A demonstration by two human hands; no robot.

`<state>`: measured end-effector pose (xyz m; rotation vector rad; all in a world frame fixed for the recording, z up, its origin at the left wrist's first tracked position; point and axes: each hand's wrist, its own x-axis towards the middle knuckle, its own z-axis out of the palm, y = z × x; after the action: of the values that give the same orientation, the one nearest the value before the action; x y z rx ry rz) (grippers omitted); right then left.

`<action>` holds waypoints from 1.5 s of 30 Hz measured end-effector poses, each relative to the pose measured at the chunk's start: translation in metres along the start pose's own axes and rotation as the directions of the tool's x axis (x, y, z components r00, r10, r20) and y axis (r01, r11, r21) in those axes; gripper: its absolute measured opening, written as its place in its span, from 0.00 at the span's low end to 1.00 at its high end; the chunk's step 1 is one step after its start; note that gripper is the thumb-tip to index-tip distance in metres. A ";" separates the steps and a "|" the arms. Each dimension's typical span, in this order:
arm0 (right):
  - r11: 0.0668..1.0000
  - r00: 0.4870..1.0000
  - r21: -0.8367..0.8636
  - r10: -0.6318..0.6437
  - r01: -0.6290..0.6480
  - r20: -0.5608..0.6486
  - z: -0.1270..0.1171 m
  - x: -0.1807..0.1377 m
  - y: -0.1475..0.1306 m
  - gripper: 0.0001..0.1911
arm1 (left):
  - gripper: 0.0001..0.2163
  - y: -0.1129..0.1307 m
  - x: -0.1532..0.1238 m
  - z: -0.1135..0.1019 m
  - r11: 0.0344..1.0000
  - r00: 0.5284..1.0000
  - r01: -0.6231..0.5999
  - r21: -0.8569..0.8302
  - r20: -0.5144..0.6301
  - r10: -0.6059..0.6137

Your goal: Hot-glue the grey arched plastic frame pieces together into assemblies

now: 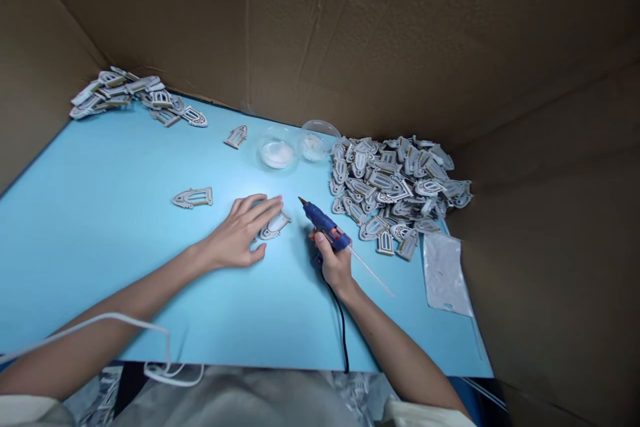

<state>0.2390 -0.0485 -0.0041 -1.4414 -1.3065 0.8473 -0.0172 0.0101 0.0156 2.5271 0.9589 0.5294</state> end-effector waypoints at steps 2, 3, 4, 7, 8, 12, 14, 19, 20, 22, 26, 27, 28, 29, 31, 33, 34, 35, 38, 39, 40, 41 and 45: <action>1.000 1.000 -0.004 -0.010 0.010 0.017 0.000 0.000 0.000 0.21 | 0.39 -0.005 0.002 -0.001 0.998 0.996 -0.043 -0.045 0.075 0.046; 1.000 1.000 0.000 -0.010 0.010 0.021 -0.001 0.000 0.000 0.21 | 0.37 -0.007 0.002 -0.001 0.998 0.996 -0.029 -0.052 0.087 0.033; 1.000 1.000 0.007 -0.008 0.008 0.025 -0.001 0.000 0.001 0.20 | 0.36 -0.009 0.002 -0.001 0.999 0.996 0.000 -0.052 0.084 0.005; 1.000 0.995 0.017 -0.002 0.000 0.095 -0.005 -0.001 0.001 0.20 | 0.42 -0.010 0.001 0.001 0.996 0.996 0.083 -0.036 0.042 -0.081; 1.000 0.990 -0.002 -0.008 0.008 0.144 -0.006 -0.002 0.000 0.20 | 0.43 -0.011 0.001 0.002 0.995 0.995 0.098 -0.031 0.026 -0.097; 0.975 0.943 -0.176 -0.070 0.133 0.324 -0.006 -0.002 -0.012 0.20 | 0.35 -0.010 0.000 0.005 0.989 0.989 0.147 -0.017 -0.021 -0.147; 0.940 0.919 -0.260 -0.111 0.221 0.378 -0.003 -0.001 -0.018 0.20 | 0.35 -0.010 0.001 0.006 0.985 0.984 0.174 -0.015 -0.036 -0.175; 0.862 0.885 -0.379 -0.153 0.337 0.439 0.004 -0.002 -0.022 0.18 | 0.39 -0.009 0.002 0.007 0.980 0.978 0.198 -0.017 -0.058 -0.198; 0.855 0.887 -0.392 -0.152 0.340 0.436 0.005 -0.002 -0.022 0.18 | 0.39 -0.009 0.002 0.007 0.980 0.978 0.199 -0.025 -0.058 -0.200; 0.847 0.889 -0.408 -0.149 0.340 0.432 0.006 -0.003 -0.021 0.17 | 0.37 -0.010 0.002 0.007 0.978 0.977 0.204 -0.039 -0.055 -0.206; 0.842 0.890 -0.416 -0.152 0.344 0.430 0.008 -0.002 -0.021 0.17 | 0.36 -0.011 0.003 0.008 0.973 0.972 0.226 -0.047 -0.058 -0.228; 0.841 0.890 -0.418 -0.151 0.344 0.429 0.008 -0.002 -0.021 0.17 | 0.36 -0.011 0.003 0.009 0.972 0.971 0.228 -0.051 -0.059 -0.231; 0.840 0.891 -0.420 -0.150 0.344 0.429 0.008 -0.002 -0.021 0.17 | 0.36 -0.011 0.003 0.009 0.972 0.971 0.229 -0.058 -0.059 -0.232; 0.840 0.891 -0.421 -0.149 0.343 0.429 0.008 -0.002 -0.021 0.17 | 0.35 -0.011 0.003 0.009 0.972 0.971 0.227 -0.065 -0.058 -0.231; 0.842 0.890 -0.418 -0.147 0.342 0.432 0.009 -0.002 -0.021 0.17 | 0.35 -0.012 0.003 0.009 0.972 0.973 0.221 -0.075 -0.054 -0.225; 0.844 0.888 -0.413 -0.149 0.343 0.435 0.009 -0.002 -0.021 0.17 | 0.35 -0.012 0.003 0.009 0.973 0.974 0.216 -0.076 -0.050 -0.220; 0.844 0.888 -0.412 -0.150 0.344 0.435 0.009 -0.002 -0.021 0.17 | 0.35 -0.012 0.003 0.009 0.974 0.974 0.215 -0.075 -0.049 -0.219; 0.842 0.888 -0.414 -0.150 0.345 0.435 0.009 -0.002 -0.022 0.17 | 0.36 -0.013 0.003 0.009 0.974 0.975 0.214 -0.075 -0.049 -0.218; 0.834 0.887 -0.430 -0.139 0.344 0.441 0.008 -0.002 -0.022 0.17 | 0.36 -0.013 0.003 0.010 0.974 0.975 0.214 -0.075 -0.050 -0.218; 0.831 0.886 -0.436 -0.133 0.344 0.444 0.008 -0.002 -0.022 0.17 | 0.36 -0.013 0.003 0.010 0.974 0.975 0.213 -0.077 -0.051 -0.217; 0.830 0.886 -0.441 -0.129 0.343 0.445 0.008 -0.002 -0.022 0.17 | 0.35 -0.013 0.003 0.010 0.974 0.975 0.212 -0.081 -0.051 -0.217; 0.829 0.886 -0.442 -0.129 0.343 0.446 0.008 -0.002 -0.022 0.17 | 0.35 -0.013 0.003 0.010 0.974 0.975 0.211 -0.086 -0.050 -0.216; 0.833 0.883 -0.432 -0.135 0.346 0.449 0.009 -0.002 -0.022 0.18 | 0.35 -0.014 0.004 0.009 0.972 0.976 0.211 -0.107 -0.037 -0.216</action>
<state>0.2239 -0.0496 0.0143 -1.4811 -2.1065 0.6720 -0.0181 0.0204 0.0022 2.2951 1.1732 0.5605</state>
